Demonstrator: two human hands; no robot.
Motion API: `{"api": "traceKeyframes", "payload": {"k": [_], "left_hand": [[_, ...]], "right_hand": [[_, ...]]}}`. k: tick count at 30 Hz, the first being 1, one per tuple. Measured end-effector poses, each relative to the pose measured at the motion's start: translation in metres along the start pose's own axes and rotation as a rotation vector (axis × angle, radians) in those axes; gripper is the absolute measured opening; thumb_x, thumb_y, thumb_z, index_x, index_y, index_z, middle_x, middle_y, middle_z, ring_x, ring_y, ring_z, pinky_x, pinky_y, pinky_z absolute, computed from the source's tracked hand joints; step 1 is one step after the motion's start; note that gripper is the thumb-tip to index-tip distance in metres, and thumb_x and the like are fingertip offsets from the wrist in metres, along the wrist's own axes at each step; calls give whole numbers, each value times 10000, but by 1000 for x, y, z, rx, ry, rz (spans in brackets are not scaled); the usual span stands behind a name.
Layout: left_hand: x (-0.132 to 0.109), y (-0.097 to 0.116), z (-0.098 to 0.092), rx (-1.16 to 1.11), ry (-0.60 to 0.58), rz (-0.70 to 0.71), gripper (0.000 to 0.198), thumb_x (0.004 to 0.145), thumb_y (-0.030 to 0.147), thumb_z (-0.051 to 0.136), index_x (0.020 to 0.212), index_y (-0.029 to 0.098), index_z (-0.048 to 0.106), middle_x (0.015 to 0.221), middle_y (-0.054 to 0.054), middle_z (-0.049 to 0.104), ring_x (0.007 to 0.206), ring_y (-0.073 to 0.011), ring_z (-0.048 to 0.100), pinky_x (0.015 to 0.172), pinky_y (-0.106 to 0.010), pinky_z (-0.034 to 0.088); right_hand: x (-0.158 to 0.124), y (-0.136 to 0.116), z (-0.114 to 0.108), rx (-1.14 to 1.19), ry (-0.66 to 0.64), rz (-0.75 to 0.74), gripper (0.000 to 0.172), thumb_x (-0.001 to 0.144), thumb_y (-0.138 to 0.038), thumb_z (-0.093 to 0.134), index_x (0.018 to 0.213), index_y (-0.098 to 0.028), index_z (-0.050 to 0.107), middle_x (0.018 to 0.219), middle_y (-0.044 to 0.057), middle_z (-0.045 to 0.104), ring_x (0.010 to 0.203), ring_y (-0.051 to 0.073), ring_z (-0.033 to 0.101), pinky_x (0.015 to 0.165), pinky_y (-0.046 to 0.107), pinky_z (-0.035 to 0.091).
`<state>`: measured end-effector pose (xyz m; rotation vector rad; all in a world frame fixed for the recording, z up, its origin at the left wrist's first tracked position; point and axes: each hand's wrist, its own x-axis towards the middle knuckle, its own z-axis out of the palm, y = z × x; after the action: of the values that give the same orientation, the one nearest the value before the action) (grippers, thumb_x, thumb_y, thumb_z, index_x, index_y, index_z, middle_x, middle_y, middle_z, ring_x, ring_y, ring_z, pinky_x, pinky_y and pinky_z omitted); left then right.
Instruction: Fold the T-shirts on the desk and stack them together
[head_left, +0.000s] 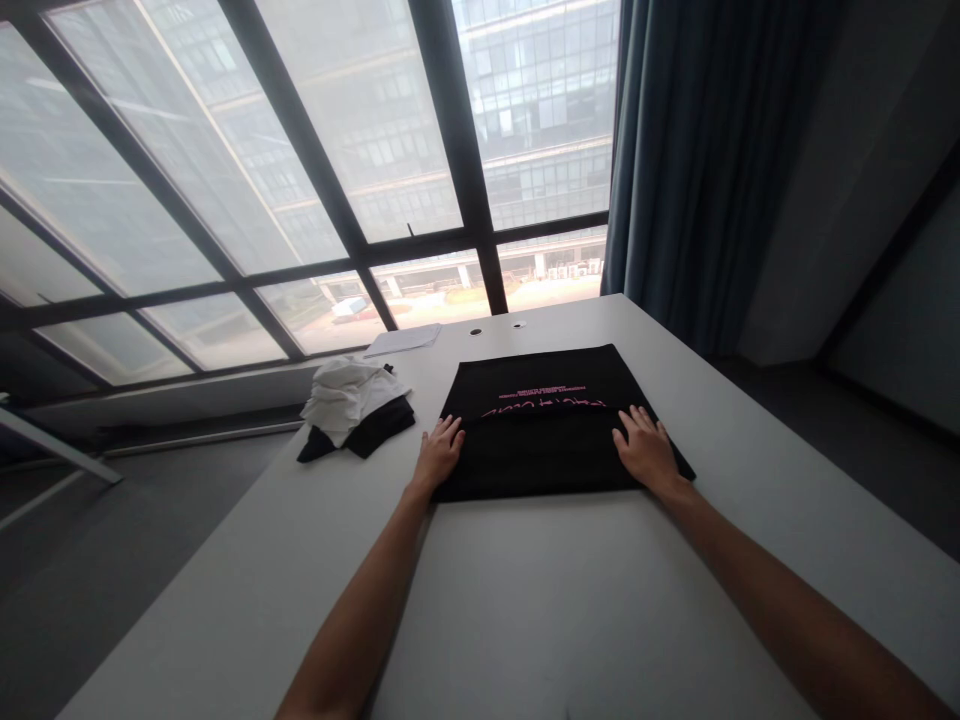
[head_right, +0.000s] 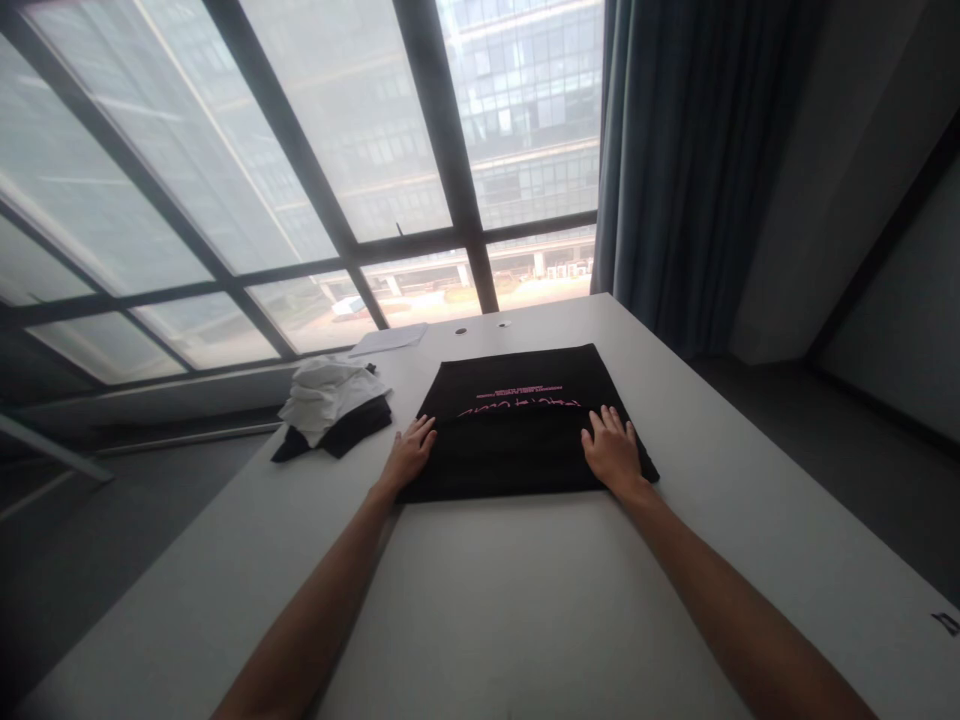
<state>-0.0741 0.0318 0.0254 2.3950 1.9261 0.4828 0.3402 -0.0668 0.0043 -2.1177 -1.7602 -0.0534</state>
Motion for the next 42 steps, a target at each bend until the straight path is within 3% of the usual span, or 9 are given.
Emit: {"api": "traceKeyframes", "payload": {"k": [3,7,12,17,20,24,27,33,42], "left_hand": [[-22,-17,-15,-38,47,138,497,1046,398,358,1481,210,511,1574,-97,445,1493,-252,341,1231,-498,231],[-61,-43,-15,-36,-94,308,532,1045,458,351,1541,278,425,1620,-41,373,1530,-239,251,1236,-492,226],[-81,-57,-13,-85,-117,320,562,1040,478,346,1558,267,400,1658,-26,286,1548,-229,179,1236,-448,245],[-86,-66,-27,-148,-196,343,619,966,504,524,1539,287,435,1641,-38,318,1531,-271,241,1214,-483,297],[-91,-75,-36,-167,-168,352,613,928,500,583,1503,312,486,1604,-41,397,1502,-285,320,1190,-509,347],[-96,-85,-48,-213,-51,365,491,918,558,573,1365,359,615,1506,-29,532,1423,-280,456,1159,-516,416],[-96,-90,-55,-212,-29,397,434,903,576,596,1271,361,674,1409,-32,613,1348,-278,538,1132,-492,461],[-99,-92,-48,-135,-146,439,353,908,351,560,1230,320,702,1353,-31,649,1226,-244,634,1072,-402,516],[-94,-83,-48,-98,-54,440,335,879,259,523,1132,289,741,1209,-30,722,1125,-210,682,1020,-350,544]], "right_hand": [[-15,19,-12,56,54,-138,550,1034,-377,298,1502,-148,476,1617,117,370,1522,248,260,1224,470,216],[-39,54,-17,61,-113,-336,613,1034,-504,324,1565,-204,380,1646,87,307,1539,254,213,1231,522,188],[-51,70,-26,72,-194,-394,642,1031,-545,335,1585,-220,331,1658,101,261,1550,259,165,1234,562,132],[-59,87,-37,74,-269,-410,642,1020,-544,363,1589,-249,320,1660,92,257,1544,265,187,1221,573,173],[-64,108,-40,56,-219,-401,617,1021,-505,364,1574,-231,359,1650,92,290,1534,264,228,1222,556,192],[-65,129,-48,36,-1,-309,537,1018,-398,354,1483,-173,501,1574,116,443,1491,264,338,1209,506,267],[-64,129,-56,50,87,-317,482,1001,-373,396,1407,-189,578,1510,107,525,1436,274,421,1177,468,340],[-67,104,-58,-16,-35,-547,439,898,-216,520,1315,-207,658,1379,103,610,1294,294,535,1116,472,407],[-66,84,-63,-198,5,-592,395,878,-63,471,1143,-185,737,1159,119,708,1066,287,628,1030,467,420]]}}
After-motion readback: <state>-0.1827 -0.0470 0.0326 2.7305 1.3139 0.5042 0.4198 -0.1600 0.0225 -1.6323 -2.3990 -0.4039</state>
